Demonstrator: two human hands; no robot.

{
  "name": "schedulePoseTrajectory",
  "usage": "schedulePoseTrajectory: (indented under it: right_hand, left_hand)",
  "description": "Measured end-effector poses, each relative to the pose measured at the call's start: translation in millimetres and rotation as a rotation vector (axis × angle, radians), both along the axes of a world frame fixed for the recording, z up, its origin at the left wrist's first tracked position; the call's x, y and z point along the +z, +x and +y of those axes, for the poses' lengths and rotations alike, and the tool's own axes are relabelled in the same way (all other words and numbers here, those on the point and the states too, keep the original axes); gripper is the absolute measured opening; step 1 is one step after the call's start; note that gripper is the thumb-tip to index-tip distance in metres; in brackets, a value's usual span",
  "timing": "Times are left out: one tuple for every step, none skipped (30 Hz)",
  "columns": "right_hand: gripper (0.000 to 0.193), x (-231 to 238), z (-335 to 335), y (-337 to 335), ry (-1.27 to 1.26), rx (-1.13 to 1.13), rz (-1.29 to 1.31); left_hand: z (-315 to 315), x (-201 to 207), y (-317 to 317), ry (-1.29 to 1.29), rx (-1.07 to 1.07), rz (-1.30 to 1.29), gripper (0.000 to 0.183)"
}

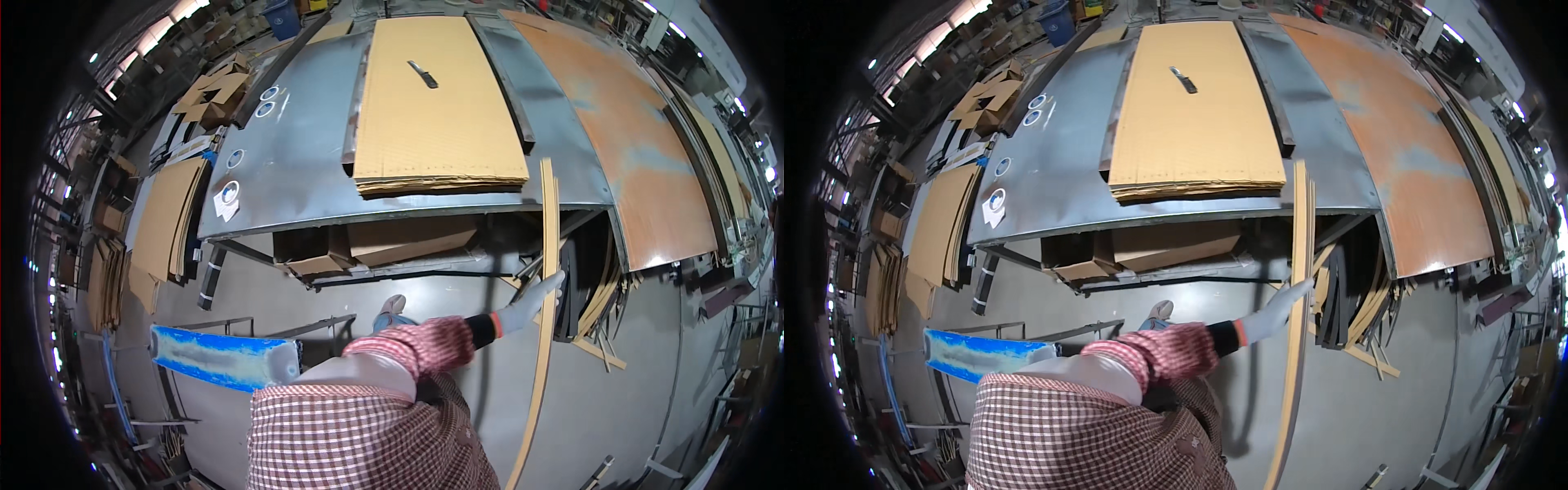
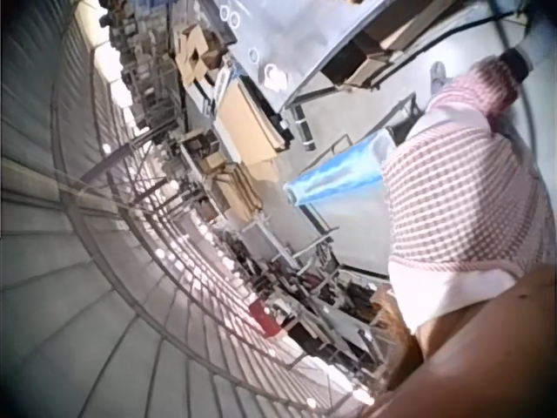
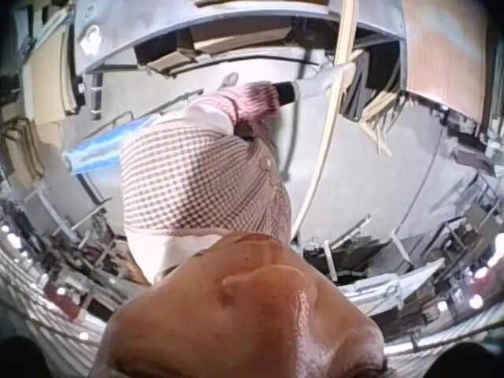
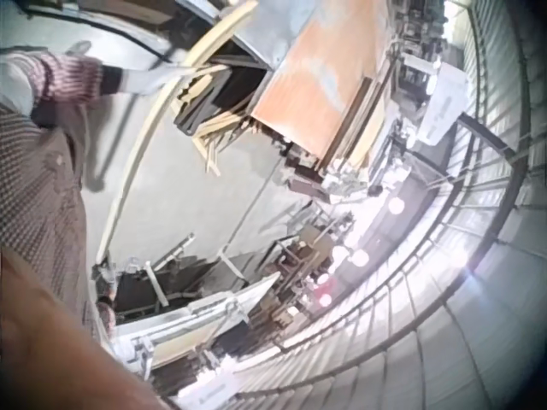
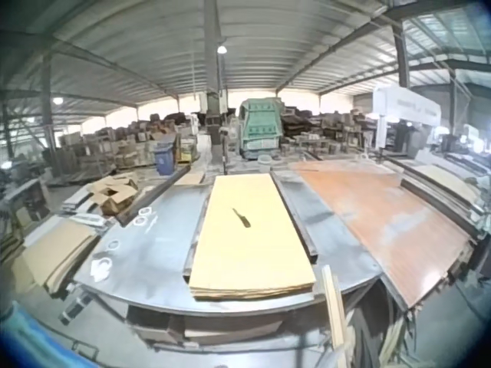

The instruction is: The person labels and wraps long cardboard strips at a manufacturing facility.

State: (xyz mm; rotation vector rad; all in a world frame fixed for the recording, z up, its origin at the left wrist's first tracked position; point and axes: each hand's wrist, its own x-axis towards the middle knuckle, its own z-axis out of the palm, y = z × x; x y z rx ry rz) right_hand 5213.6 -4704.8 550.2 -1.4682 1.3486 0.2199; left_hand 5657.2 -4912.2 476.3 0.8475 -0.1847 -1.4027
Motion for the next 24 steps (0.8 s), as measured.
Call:
schedulePoseTrajectory:
  right_hand:
    - [0.075,-1.2,7.3,6.5,-0.048,0.054,-0.001]
    - [0.076,-4.4,12.8,15.2,-0.103,0.105,-0.005]
    - [0.076,-11.4,14.7,25.9,-0.160,0.172,-0.017]
    - [0.076,-21.6,12.5,38.6,-0.215,0.239,-0.034]
    - [0.077,-32.9,11.2,53.1,-0.279,0.318,-0.021]
    - [0.077,-44.7,10.3,64.8,-0.325,0.365,-0.030]
    - [0.078,-61.8,11.5,81.0,-0.369,0.402,-0.036]
    - [0.078,-77.6,11.2,92.2,-0.405,0.431,-0.033]
    - [0.079,-95.1,8.3,107.6,-0.433,0.463,-0.024]
    - [0.079,-111.8,4.9,124.1,-0.438,0.499,-0.027]
    - [0.092,-156.4,0.5,111.5,-0.376,0.526,-0.020]
    - [0.092,-168.3,0.8,122.9,-0.370,0.518,-0.023]
    - [0.093,-170.0,3.1,136.8,-0.305,0.554,0.000]
    - [0.093,-171.4,11.2,149.9,-0.241,0.587,0.027]
    - [0.087,-167.9,24.0,154.6,-0.238,0.488,0.054]
    - [0.087,-163.1,34.6,169.0,-0.236,0.480,0.065]
    - [0.083,-158.7,44.0,182.7,-0.153,0.439,0.050]
    - [0.079,-150.2,55.2,191.5,-0.072,0.389,0.043]
    - [0.079,-138.6,59.6,206.2,-0.076,0.379,0.060]
    - [0.076,-127.7,65.5,220.3,-0.033,0.413,0.101]
    - [0.073,-113.0,72.0,229.8,0.007,0.444,0.143]
    - [0.073,-104.7,82.4,235.8,-0.003,0.430,0.158]
    - [0.074,-96.5,94.2,240.3,0.120,0.280,-0.024]
    - [0.075,-87.7,103.6,246.8,0.250,0.149,-0.213]
  left_hand:
    - [31.3,14.1,19.5,0.001,0.010,-0.007,0.088]
    - [60.9,26.4,46.0,-0.134,0.194,-0.395,0.064]
    - [93.1,42.8,75.8,-0.276,0.366,-0.776,0.042]
    - [130.7,76.8,120.1,-0.312,0.277,-0.046,0.046]
    - [167.5,87.9,157.2,-0.302,0.419,0.064,0.051]
    - [195.8,88.4,194.0,-0.244,0.570,-0.110,0.057]
    - [223.9,75.8,234.7,-0.259,0.592,-0.044,0.064]
    - [246.0,60.4,265.8,-0.241,0.622,0.111,0.053]
    - [263.7,44.2,295.4,-0.169,0.766,0.083,0.057]
    - [295.0,9.6,330.2,-0.412,0.547,0.011,0.078]
    - [298.0,5.3,342.4,-0.309,0.601,0.063,0.076]
    - [302.8,0.5,353.7,-0.199,0.657,0.111,0.075]
    - [310.8,-15.2,371.4,-0.213,0.643,0.105,0.079]
    - [315.5,-30.7,391.1,-0.347,0.518,0.170,0.078]
    - [310.8,-47.6,406.1,-0.296,0.572,0.206,0.076]
    - [303.0,-50.5,418.9,-0.245,0.620,0.239,0.074]
    - [297.7,-54.5,426.1,-0.236,0.672,0.170,0.070]
    - [298.8,-53.1,434.3,-0.232,0.656,0.191,0.070]
    - [297.6,-50.5,442.3,-0.282,0.596,0.227,0.068]
    - [298.1,-47.7,447.5,-0.334,0.539,0.262,0.066]
    - [299.6,-42.8,447.9,-0.196,0.609,0.235,0.063]
    - [302.6,-37.1,450.7,-0.204,0.597,0.251,0.063]
    - [307.3,-30.7,452.5,-0.149,0.597,0.247,0.055]
    - [317.9,-27.2,455.1,-0.087,0.618,0.233,0.047]
